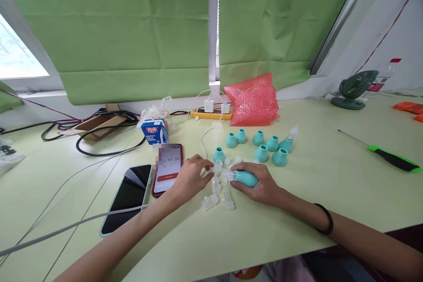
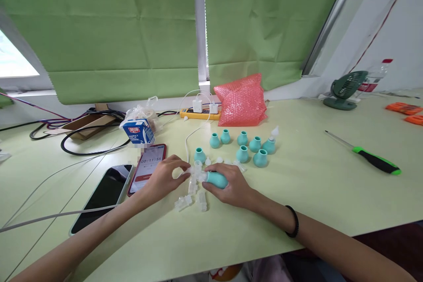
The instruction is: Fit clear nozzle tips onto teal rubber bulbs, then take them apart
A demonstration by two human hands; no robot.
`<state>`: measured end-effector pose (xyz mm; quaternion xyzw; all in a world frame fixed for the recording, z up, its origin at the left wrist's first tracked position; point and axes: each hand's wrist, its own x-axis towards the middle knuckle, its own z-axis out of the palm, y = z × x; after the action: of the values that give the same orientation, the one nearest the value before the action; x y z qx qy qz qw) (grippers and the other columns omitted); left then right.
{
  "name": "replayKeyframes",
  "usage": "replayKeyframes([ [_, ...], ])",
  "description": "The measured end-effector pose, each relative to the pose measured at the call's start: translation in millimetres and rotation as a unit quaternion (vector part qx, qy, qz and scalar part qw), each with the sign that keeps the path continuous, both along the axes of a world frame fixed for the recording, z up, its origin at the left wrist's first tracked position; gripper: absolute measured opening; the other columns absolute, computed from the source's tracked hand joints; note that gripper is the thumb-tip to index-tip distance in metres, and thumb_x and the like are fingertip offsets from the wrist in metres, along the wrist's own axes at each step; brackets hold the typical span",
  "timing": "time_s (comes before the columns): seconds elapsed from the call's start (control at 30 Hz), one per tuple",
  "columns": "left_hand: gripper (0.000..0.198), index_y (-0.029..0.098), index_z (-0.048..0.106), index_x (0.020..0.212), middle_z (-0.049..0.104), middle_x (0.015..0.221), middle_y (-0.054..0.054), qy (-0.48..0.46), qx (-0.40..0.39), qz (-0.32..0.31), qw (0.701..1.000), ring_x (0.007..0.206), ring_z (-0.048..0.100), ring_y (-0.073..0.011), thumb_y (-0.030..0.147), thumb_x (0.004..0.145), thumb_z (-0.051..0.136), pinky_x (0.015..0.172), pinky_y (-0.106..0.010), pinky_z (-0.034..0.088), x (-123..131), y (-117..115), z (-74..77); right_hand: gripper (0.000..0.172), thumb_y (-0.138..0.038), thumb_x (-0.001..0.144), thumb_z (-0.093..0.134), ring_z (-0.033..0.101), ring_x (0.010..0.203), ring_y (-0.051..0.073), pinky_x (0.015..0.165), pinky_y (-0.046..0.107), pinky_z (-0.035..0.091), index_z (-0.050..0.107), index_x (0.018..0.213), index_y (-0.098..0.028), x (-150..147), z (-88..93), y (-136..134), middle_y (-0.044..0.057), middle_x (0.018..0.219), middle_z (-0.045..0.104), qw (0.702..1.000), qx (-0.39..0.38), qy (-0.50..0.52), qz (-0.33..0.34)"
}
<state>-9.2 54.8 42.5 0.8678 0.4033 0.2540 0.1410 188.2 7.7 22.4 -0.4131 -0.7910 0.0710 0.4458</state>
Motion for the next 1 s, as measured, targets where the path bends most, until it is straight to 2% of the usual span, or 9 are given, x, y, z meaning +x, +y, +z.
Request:
replayKeyframes([
  [0.07, 0.015, 0.014, 0.064, 0.081, 0.065, 0.082, -0.007, -0.111, -0.113, -0.029, 0.987, 0.077, 0.059, -0.0173, 0.022, 0.069, 0.061, 0.072, -0.031, 0.047, -1.6, 0.3, 7.9, 0.023, -0.026, 0.067, 0.063, 0.061, 0.071, 0.014, 0.065, 0.025, 0.048, 0.056, 0.088, -0.019, 1.6, 1.4, 1.0, 0.002, 0.079, 0.065, 1.0, 0.015, -0.005, 0.0],
  [0.13, 0.019, 0.013, 0.065, 0.082, 0.066, 0.084, -0.008, -0.188, -0.216, -0.065, 0.956, 0.077, 0.059, -0.0166, 0.026, 0.069, 0.061, 0.071, -0.028, 0.048, -2.8, 1.1, 13.4, 0.021, -0.026, 0.068, 0.062, 0.061, 0.068, 0.014, 0.062, 0.025, 0.048, 0.057, 0.087, -0.019, 2.9, 2.2, 1.9, 0.003, 0.077, 0.065, 1.0, 0.026, -0.009, -0.003],
  [0.2, 0.021, 0.012, 0.065, 0.082, 0.066, 0.085, -0.009, -0.219, -0.289, -0.095, 0.927, 0.077, 0.06, -0.017, 0.028, 0.068, 0.061, 0.07, -0.028, 0.049, -3.7, 1.8, 16.0, 0.021, -0.026, 0.068, 0.062, 0.061, 0.066, 0.014, 0.061, 0.026, 0.048, 0.057, 0.087, -0.019, 3.7, 1.9, 2.6, 0.003, 0.076, 0.065, 0.999, 0.036, -0.012, -0.003],
  [0.3, 0.023, 0.011, 0.065, 0.084, 0.067, 0.081, -0.008, -0.218, -0.335, -0.108, 0.91, 0.073, 0.06, -0.016, 0.026, 0.068, 0.062, 0.068, -0.027, 0.048, -4.3, 2.0, 16.6, 0.022, -0.025, 0.068, 0.062, 0.061, 0.066, 0.015, 0.06, 0.027, 0.048, 0.057, 0.088, -0.018, 4.1, -0.2, 3.0, 0.005, 0.077, 0.066, 0.999, 0.046, -0.013, 0.005],
  [0.47, 0.025, 0.008, 0.064, 0.087, 0.067, 0.07, -0.008, -0.204, -0.366, -0.105, 0.902, 0.066, 0.062, -0.0159, 0.026, 0.069, 0.061, 0.066, -0.028, 0.049, -4.8, 1.2, 16.8, 0.021, -0.025, 0.068, 0.062, 0.062, 0.067, 0.016, 0.062, 0.026, 0.048, 0.058, 0.088, -0.018, 2.8, -4.0, 2.7, 0.005, 0.076, 0.066, 0.999, 0.043, -0.009, 0.017],
  [0.8, 0.023, 0.016, 0.069, 0.088, 0.07, 0.081, -0.005, -0.153, -0.273, -0.087, 0.946, 0.071, 0.061, -0.0155, 0.028, 0.071, 0.059, 0.059, -0.021, 0.047, -4.9, -8.1, 26.6, 0.021, -0.024, 0.069, 0.063, 0.059, 0.06, 0.013, 0.056, 0.024, 0.047, 0.058, 0.088, -0.016, -0.7, 0.8, -2.8, 0.004, 0.068, 0.064, 0.998, 0.058, 0.0, 0.034],
  [1.0, 0.024, 0.018, 0.069, 0.09, 0.07, 0.081, -0.004, -0.125, -0.265, -0.106, 0.95, 0.064, 0.057, -0.0133, 0.029, 0.071, 0.058, 0.054, -0.02, 0.044, -6.2, -8.4, 27.6, 0.02, -0.023, 0.07, 0.062, 0.057, 0.055, 0.013, 0.05, 0.023, 0.044, 0.058, 0.089, -0.015, -1.6, -0.6, -3.3, 0.004, 0.065, 0.062, 0.996, 0.069, -0.014, 0.05],
])
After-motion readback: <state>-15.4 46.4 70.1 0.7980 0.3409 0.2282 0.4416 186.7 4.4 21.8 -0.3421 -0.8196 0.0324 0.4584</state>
